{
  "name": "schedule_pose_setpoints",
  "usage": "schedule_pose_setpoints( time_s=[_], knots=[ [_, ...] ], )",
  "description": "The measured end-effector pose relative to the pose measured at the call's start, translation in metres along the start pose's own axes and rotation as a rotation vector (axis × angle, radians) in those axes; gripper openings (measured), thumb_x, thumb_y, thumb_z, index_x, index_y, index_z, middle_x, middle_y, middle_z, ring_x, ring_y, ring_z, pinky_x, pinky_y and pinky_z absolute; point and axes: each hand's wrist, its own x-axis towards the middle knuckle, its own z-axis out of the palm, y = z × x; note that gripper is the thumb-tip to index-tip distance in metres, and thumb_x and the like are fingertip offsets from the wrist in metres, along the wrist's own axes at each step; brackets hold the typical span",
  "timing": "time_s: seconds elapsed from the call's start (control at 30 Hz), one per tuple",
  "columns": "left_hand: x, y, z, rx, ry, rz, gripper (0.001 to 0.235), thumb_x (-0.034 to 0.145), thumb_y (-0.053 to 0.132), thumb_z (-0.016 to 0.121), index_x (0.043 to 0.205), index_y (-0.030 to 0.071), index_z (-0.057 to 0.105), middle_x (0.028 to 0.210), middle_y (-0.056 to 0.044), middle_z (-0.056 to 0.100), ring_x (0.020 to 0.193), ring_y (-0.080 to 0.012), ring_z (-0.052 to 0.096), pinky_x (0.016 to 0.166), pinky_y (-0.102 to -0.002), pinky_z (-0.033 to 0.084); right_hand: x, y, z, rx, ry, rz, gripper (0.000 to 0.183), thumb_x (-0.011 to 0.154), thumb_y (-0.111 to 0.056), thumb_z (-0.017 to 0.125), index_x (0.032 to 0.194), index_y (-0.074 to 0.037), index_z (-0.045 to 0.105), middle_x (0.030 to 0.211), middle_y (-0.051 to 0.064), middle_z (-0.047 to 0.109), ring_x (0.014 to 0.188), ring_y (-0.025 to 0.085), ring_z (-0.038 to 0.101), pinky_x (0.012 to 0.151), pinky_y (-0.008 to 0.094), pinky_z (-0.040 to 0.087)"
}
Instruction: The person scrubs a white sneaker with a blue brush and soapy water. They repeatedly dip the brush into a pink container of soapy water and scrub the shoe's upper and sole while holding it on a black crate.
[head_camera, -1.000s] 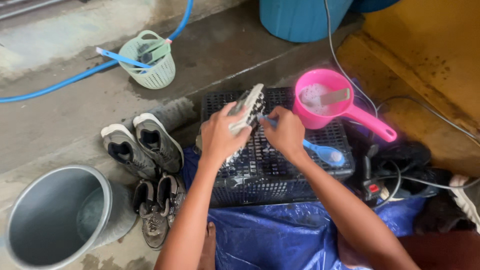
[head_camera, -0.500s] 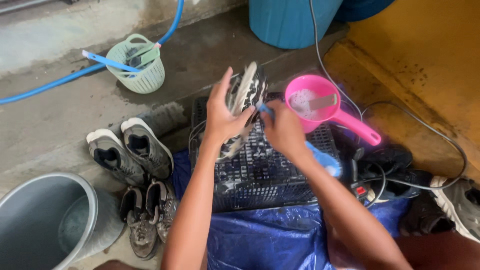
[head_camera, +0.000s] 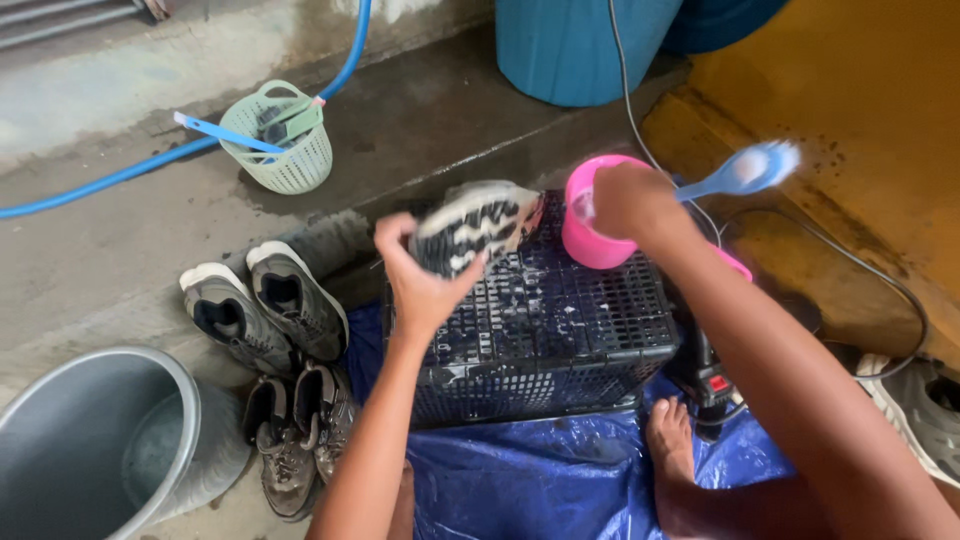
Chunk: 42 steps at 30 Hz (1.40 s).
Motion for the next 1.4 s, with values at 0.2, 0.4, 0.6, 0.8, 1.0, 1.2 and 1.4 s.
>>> schedule_pose_setpoints(
  time_s=[0.2,0.4,0.6,0.8,1.0,1.2,1.4],
  knots=[
    [-0.03,0.0,-0.041,0.244,-0.464,0.187,0.063,0.071,0.07,0.089,0.084,0.017,0.058,0.085,0.001,0.061,0.076,-0.0272,0.07,0.061,-0.042,0.056,0.027,0.006,0.052,0.1,-0.172,-0.196,0.045,0.085,-0.017,0.066,0.122,0.002,0.084,0.121,0.035,0.08,0.125,0.054,0.073,0.108,0.063,0.059],
    [-0.002,0.063,-0.043,0.348,-0.701,-0.142,0.104,0.078,0.055,0.088,0.169,0.029,0.045,0.128,-0.009,0.062,0.109,-0.0462,0.076,0.079,-0.058,0.068,0.043,0.023,0.059,0.206,0.138,-0.029,0.033,0.084,-0.026,0.085,0.116,-0.017,0.088,0.104,0.019,0.083,0.111,0.042,0.08,0.091,0.056,0.066],
    [-0.012,0.062,-0.03,0.386,-0.631,-0.183,0.076,0.091,0.032,0.077,0.162,0.023,0.053,0.12,-0.011,0.057,0.089,-0.0517,0.075,0.071,-0.062,0.066,-0.056,-0.051,-0.011,0.523,0.406,-0.056,0.023,0.097,-0.026,0.072,0.115,-0.016,0.082,0.095,0.021,0.08,0.101,0.045,0.08,0.085,0.058,0.064],
    [0.009,0.063,-0.05,0.619,-0.856,-0.271,0.094,0.083,0.049,0.079,0.17,0.042,0.044,0.121,-0.012,0.058,0.095,-0.0568,0.074,0.08,-0.066,0.064,-0.067,-0.089,0.043,0.813,0.238,-0.241,0.026,0.091,-0.027,0.078,0.112,-0.014,0.085,0.092,0.02,0.081,0.097,0.049,0.079,0.084,0.056,0.061],
    [0.025,0.017,-0.006,0.626,-0.77,-0.114,0.038,0.108,0.05,0.062,0.111,0.012,0.064,0.158,-0.013,0.046,0.158,-0.0443,0.043,0.095,-0.067,0.062,-0.048,-0.105,0.083,0.944,0.281,-0.183,0.025,0.09,-0.033,0.082,0.111,-0.019,0.086,0.087,0.015,0.08,0.089,0.042,0.079,0.077,0.053,0.059],
    [0.053,0.02,0.011,0.336,-1.017,-0.621,0.082,0.113,0.066,0.04,0.183,0.032,0.016,0.191,-0.015,-0.003,0.172,-0.0518,-0.007,0.128,-0.083,0.003,-0.059,-0.127,0.077,0.821,0.257,-0.309,0.033,0.097,-0.033,0.073,0.122,-0.016,0.086,0.104,0.019,0.084,0.103,0.051,0.077,0.083,0.064,0.061],
    [0.031,-0.025,0.026,0.363,-1.009,-0.505,0.068,0.113,0.048,0.051,0.178,0.038,0.03,0.189,0.003,0.014,0.167,-0.0374,0.023,0.12,-0.08,0.032,-0.037,-0.109,0.082,0.587,0.359,-0.236,0.036,0.099,-0.034,0.072,0.127,-0.017,0.085,0.105,0.012,0.085,0.102,0.043,0.079,0.087,0.061,0.064]
  ],
)
